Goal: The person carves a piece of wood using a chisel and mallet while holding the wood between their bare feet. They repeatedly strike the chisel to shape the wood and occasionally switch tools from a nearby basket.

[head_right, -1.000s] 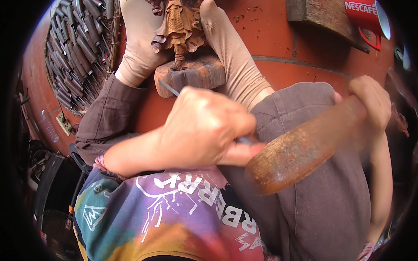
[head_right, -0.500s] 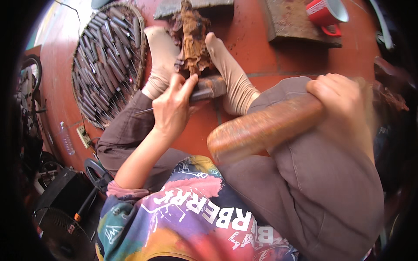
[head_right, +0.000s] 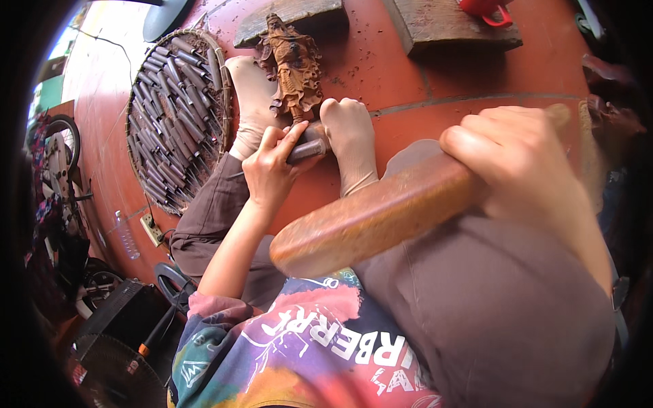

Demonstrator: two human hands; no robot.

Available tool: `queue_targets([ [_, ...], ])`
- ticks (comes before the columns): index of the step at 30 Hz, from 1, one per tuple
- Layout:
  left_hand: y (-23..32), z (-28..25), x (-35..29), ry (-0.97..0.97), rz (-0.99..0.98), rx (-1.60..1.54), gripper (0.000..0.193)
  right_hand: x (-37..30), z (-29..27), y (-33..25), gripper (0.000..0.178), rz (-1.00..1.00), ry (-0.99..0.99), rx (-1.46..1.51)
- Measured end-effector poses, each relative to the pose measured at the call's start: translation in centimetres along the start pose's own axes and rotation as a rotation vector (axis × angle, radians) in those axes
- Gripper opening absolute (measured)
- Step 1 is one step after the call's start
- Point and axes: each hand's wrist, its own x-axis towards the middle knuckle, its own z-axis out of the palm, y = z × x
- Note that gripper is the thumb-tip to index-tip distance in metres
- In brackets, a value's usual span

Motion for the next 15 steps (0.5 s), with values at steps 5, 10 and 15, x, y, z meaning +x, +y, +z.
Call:
queue_targets([
  [5,0.2,0.4,-0.2,0.002,0.028,-0.097,0.066,2.2,-5.1,-0.6,0.025,-0.107,-0.264,-0.1],
  [10,1.0,0.2,0.0,0.002,-0.032,-0.101,0.064,3.2,-1.8,-3.7,0.025,-0.166,-0.23,-0.088],
  [15,0.4,0.3,-0.5,0.065,-0.027,-0.236,0.078,3.4,-1.6,-4.8,0.023,-0.009,-0.385,-0.088],
])
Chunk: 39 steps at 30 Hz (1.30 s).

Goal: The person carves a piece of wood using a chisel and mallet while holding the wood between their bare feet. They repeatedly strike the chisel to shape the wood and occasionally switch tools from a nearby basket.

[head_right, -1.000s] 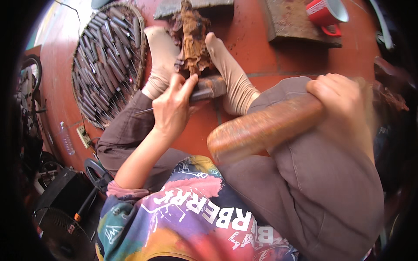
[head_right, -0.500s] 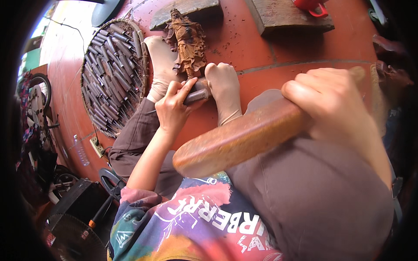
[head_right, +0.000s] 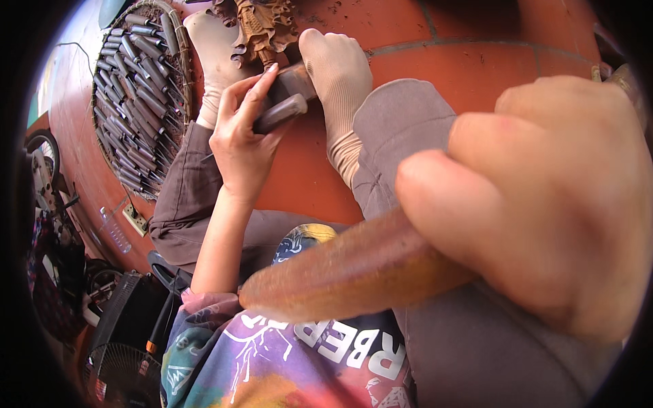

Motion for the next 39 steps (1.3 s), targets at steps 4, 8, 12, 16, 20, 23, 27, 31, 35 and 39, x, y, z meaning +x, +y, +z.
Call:
queue_targets([
  [4,0.0,-0.4,-1.0,-0.048,-0.039,0.133,0.082,-0.2,0.7,0.2,0.021,-0.007,0.047,-0.105],
  [8,0.1,-0.1,-1.0,-0.086,-0.076,0.173,0.085,-0.8,0.9,0.9,0.019,-0.044,0.036,-0.073],
  [12,-0.6,-0.2,-1.7,-0.111,-0.093,0.191,0.083,-1.6,1.9,3.0,0.018,-0.036,0.05,-0.03],
  [16,0.9,0.4,-1.5,-0.129,-0.099,0.169,0.084,-3.2,2.4,5.0,0.018,0.057,-0.052,-0.022],
  [20,0.8,0.1,-1.2,-0.119,-0.146,0.077,0.085,-2.9,1.9,5.6,0.018,0.151,-0.197,0.021],
  [23,1.1,0.3,-0.2,-0.15,-0.123,-0.043,0.086,-3.8,1.3,5.5,0.017,0.205,-0.188,0.075],
  [27,0.5,-1.1,0.0,-0.215,-0.139,-0.038,0.082,-2.7,1.1,5.1,0.017,0.15,-0.094,0.142],
  [31,1.2,-1.2,1.1,-0.306,-0.178,0.003,0.077,-3.3,2.6,5.7,0.019,0.121,-0.124,0.135],
  [35,0.6,-1.7,1.5,-0.365,-0.158,0.094,0.068,-3.1,1.6,4.7,0.019,0.162,-0.076,0.141],
  [39,1.5,-1.6,2.0,-0.408,-0.131,0.208,0.073,-3.7,1.1,3.9,0.019,0.152,0.012,0.057],
])
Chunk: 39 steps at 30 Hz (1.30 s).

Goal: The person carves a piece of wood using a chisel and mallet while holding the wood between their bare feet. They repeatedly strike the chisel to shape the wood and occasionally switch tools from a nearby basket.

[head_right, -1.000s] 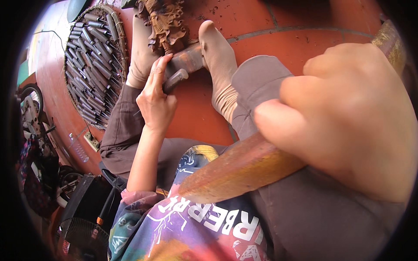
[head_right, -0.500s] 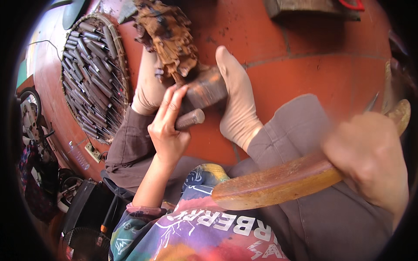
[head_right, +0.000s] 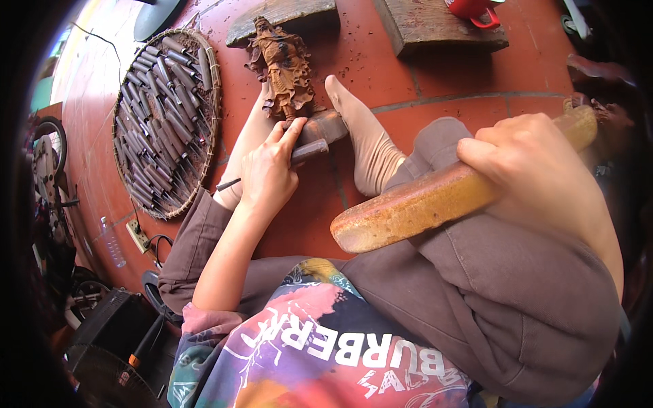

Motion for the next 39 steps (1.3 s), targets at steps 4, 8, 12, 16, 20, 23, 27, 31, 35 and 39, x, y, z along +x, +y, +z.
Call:
queue_targets([
  [4,0.6,-0.2,-0.1,-0.038,-0.038,-0.019,0.075,0.4,-0.5,-0.2,0.015,-0.056,0.026,-0.149],
  [8,0.1,-0.7,-0.2,-0.046,-0.022,-0.116,0.075,1.6,-1.7,0.5,0.009,-0.219,-0.054,-0.231],
  [12,-0.2,-0.7,-0.3,-0.083,-0.014,-0.083,0.08,3.7,-1.4,0.3,0.009,-0.311,-0.114,-0.172],
  [16,-0.7,-0.5,0.0,-0.096,0.018,-0.12,0.082,4.6,-1.4,-0.6,0.009,-0.321,-0.2,-0.22],
  [20,-0.8,-1.1,0.2,-0.15,0.033,-0.139,0.083,4.1,-1.6,-0.6,0.009,-0.278,-0.202,-0.279],
  [23,-1.3,-0.9,-0.2,-0.128,0.068,-0.161,0.083,3.6,-1.7,-0.9,0.008,-0.265,-0.191,-0.264],
  [27,-0.9,-1.4,0.1,-0.159,0.073,-0.134,0.082,3.2,-1.8,-0.4,0.009,-0.235,-0.203,-0.231],
  [31,-1.1,-0.8,0.0,-0.158,0.078,-0.109,0.084,3.1,-1.7,-0.1,0.009,-0.21,-0.206,-0.233],
  [35,-0.5,-1.3,-0.2,-0.159,0.076,-0.064,0.085,2.8,-1.1,-0.2,0.01,-0.163,-0.205,-0.195],
  [39,-0.5,-1.6,0.0,-0.185,0.069,-0.144,0.087,3.2,-1.3,-0.1,0.015,-0.138,-0.274,-0.207],
])
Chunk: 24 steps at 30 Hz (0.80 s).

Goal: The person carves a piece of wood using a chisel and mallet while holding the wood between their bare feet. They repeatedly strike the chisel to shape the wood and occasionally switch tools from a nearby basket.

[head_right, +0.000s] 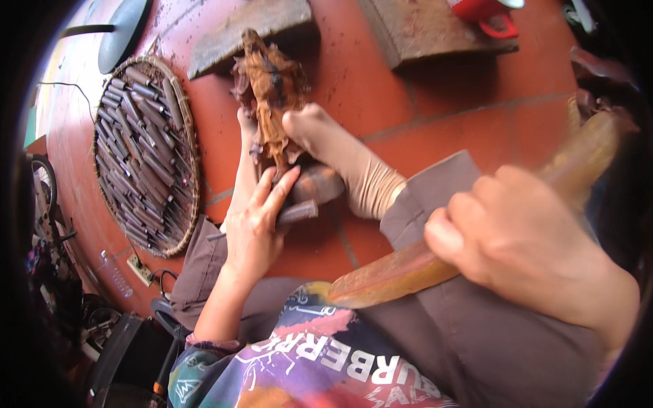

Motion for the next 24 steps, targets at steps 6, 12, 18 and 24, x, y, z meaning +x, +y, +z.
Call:
queue_targets([
  [6,0.0,0.1,-0.1,0.057,-0.061,-0.091,0.079,1.0,0.7,-0.3,0.022,-0.04,0.045,-0.054],
  [12,0.1,1.0,0.2,0.083,-0.014,-0.105,0.079,0.3,-0.3,0.5,0.031,-0.06,-0.13,0.0],
  [18,0.2,1.2,-0.2,0.111,0.039,0.021,0.088,-0.8,1.3,0.7,0.034,-0.053,-0.127,-0.119],
  [24,0.8,1.6,-0.5,0.104,-0.01,0.057,0.09,-0.2,2.1,1.0,0.033,-0.072,-0.105,-0.112],
])
